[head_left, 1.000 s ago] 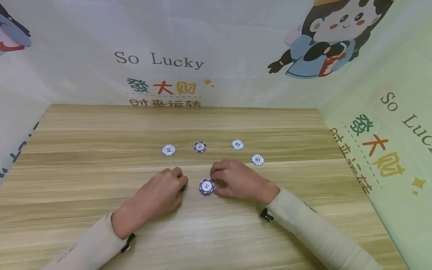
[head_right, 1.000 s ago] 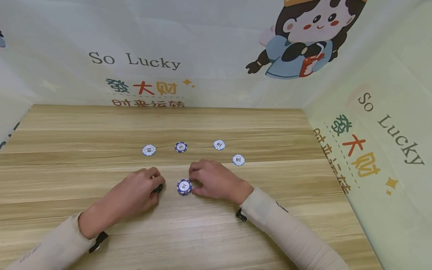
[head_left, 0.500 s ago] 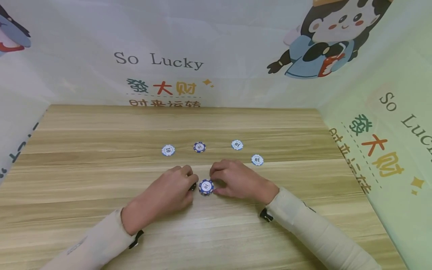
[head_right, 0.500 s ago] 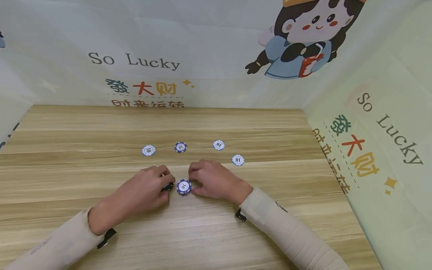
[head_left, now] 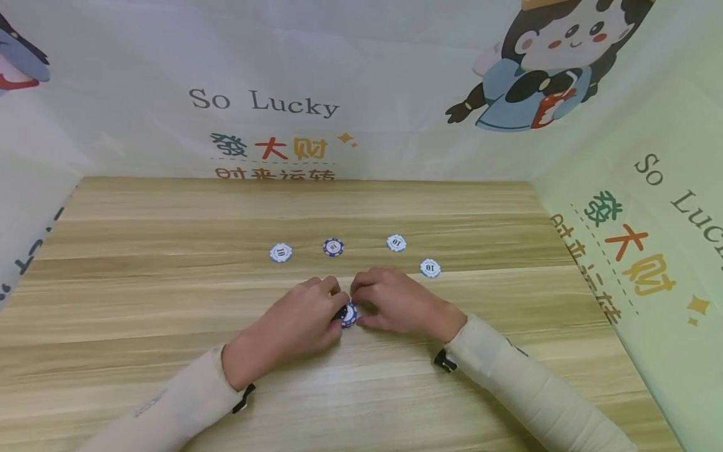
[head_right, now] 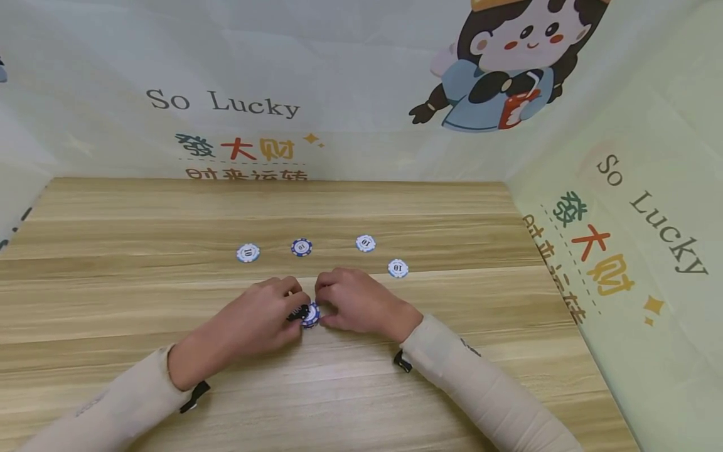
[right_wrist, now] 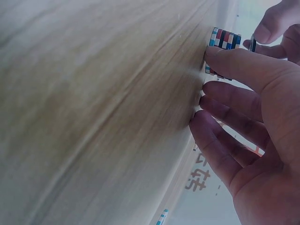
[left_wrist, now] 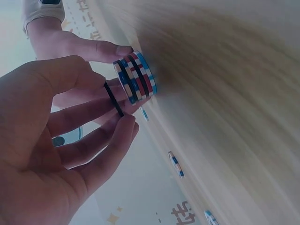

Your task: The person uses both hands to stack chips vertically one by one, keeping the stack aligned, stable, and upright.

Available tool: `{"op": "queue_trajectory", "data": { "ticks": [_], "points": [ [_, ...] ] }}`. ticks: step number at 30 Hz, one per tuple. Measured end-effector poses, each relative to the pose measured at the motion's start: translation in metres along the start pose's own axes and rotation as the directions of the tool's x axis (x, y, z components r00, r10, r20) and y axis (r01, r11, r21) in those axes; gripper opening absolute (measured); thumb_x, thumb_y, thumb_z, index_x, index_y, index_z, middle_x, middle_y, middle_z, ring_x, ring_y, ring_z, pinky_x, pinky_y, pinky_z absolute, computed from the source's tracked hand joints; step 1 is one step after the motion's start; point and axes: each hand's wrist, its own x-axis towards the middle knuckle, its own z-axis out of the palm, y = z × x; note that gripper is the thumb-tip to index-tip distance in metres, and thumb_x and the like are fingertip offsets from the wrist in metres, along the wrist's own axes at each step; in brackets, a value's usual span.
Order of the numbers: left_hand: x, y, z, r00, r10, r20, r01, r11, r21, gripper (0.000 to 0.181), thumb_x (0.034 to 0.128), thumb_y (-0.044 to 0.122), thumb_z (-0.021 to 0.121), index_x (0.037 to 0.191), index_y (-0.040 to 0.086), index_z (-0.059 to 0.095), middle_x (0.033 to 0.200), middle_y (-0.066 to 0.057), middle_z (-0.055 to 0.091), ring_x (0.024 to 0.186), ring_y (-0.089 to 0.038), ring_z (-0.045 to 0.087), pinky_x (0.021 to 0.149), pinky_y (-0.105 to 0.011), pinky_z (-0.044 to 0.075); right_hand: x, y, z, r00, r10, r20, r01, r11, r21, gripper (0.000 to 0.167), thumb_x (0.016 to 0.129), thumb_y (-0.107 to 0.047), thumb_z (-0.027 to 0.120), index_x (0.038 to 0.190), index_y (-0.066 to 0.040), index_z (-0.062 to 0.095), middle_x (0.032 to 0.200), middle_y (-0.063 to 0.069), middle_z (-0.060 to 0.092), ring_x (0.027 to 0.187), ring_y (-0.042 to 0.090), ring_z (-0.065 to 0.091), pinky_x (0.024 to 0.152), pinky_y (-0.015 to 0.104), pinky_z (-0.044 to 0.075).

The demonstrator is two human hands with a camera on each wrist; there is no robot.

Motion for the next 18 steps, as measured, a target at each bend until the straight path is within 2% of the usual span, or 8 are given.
{"op": "queue_trajectory", "data": {
  "ticks": [5, 12, 18],
  "points": [
    [0.003, 0.002, 0.005, 1.0, 0.02, -0.011, -0.02, 1.0, 0.007, 0.022, 0.0916, 0.015, 0.082, 0.107, -0.001, 0.077, 0.102, -0.013, 0.071, 0.086, -0.027, 0.07, 0.076, -0.041, 0.062, 0.0, 0.0, 0.0, 1.0, 0.007, 0.001, -0.007, 1.0, -0.002, 0.023, 0.094, -0.02, 0.087, 0.111, -0.005, 0.083, 0.117, 0.004, 0.075, 0.104, 0.021, 0.071, 0.097, 0.035, 0.059],
    [0.004, 0.004, 0.009, 0.997, 0.05, -0.06, -0.049, 0.999, 0.003, 0.018, 0.0919, 0.013, 0.083, 0.1, 0.0, 0.074, 0.096, -0.011, 0.069, 0.081, -0.025, 0.067, 0.072, -0.04, 0.061, 0.001, -0.001, -0.001, 1.0, 0.016, 0.006, -0.016, 1.0, -0.007, 0.023, 0.095, -0.02, 0.087, 0.111, -0.004, 0.083, 0.118, 0.004, 0.075, 0.106, 0.02, 0.071, 0.098, 0.035, 0.058],
    [0.005, 0.005, 0.011, 0.998, 0.046, -0.043, -0.046, 0.999, 0.003, 0.018, 0.0943, 0.014, 0.082, 0.102, 0.0, 0.075, 0.098, -0.012, 0.071, 0.083, -0.024, 0.067, 0.073, -0.039, 0.061, 0.0, 0.0, -0.001, 1.0, 0.006, 0.002, -0.006, 1.0, -0.01, 0.024, 0.095, -0.02, 0.087, 0.111, -0.004, 0.083, 0.118, 0.005, 0.075, 0.105, 0.02, 0.071, 0.098, 0.034, 0.059]
  ]
}}
